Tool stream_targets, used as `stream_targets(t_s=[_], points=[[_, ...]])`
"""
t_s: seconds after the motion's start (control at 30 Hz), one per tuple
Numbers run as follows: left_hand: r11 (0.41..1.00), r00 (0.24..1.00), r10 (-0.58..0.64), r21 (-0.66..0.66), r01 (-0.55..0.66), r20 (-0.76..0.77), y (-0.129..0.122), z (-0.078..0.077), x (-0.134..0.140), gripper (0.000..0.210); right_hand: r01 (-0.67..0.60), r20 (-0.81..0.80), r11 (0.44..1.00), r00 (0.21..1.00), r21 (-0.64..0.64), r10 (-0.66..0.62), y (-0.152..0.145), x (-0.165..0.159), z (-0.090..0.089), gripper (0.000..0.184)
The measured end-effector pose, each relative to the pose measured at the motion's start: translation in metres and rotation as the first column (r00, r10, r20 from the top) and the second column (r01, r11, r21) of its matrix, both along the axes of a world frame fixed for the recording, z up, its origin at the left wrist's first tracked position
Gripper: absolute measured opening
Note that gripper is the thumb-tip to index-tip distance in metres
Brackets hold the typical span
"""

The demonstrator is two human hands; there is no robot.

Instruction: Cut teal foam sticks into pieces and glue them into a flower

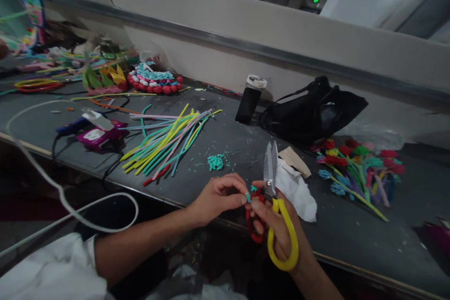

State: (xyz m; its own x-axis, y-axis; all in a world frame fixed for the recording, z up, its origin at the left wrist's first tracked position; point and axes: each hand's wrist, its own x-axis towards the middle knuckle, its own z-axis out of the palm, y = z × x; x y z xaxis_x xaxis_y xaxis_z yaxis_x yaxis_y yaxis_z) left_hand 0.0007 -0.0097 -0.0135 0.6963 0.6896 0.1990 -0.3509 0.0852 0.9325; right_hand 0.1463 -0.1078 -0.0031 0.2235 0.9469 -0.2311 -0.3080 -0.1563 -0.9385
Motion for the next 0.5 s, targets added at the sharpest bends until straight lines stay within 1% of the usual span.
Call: stream_targets(t_s=[0.1,0.17,0.23,0.37,0.43,0.5], points=[[0.999,1.000,0.013,0.051,-0.011,-0.027,-0.0006,-0.0008,0.0002,0.004,0.016,-0.034,1.000,0.999,0.020,-0.015,0.0014,-0.0014,-0.0028,0.050],[0.999,0.999,0.013,0.049,-0.011,-0.045,-0.0016,-0.0012,0.0006,0.006,0.044,-0.031,0.998,0.999,0.039,-0.042,0.0019,-0.0017,-0.0033,0.051],[1.000,0.997,0.007,-0.009,-0.008,-0.073,-0.0032,-0.0018,0.0013,0.009,0.078,0.012,0.995,0.997,0.059,-0.079,0.0020,-0.0020,-0.0023,0.051],[0.983,0.993,0.000,-0.181,-0.022,-0.121,-0.0067,-0.0035,0.0030,0.015,0.150,0.175,0.987,0.972,0.058,-0.158,0.0008,-0.0033,0.0015,0.050],[0.980,0.992,0.006,-0.197,-0.031,-0.128,-0.0074,-0.0040,0.0035,0.017,0.172,0.238,0.984,0.955,0.048,-0.179,-0.0004,-0.0040,0.0029,0.050],[0.984,0.991,0.016,-0.174,-0.039,-0.131,-0.0072,-0.0039,0.0035,0.017,0.174,0.263,0.984,0.948,0.046,-0.180,-0.0013,-0.0045,0.0034,0.050]])
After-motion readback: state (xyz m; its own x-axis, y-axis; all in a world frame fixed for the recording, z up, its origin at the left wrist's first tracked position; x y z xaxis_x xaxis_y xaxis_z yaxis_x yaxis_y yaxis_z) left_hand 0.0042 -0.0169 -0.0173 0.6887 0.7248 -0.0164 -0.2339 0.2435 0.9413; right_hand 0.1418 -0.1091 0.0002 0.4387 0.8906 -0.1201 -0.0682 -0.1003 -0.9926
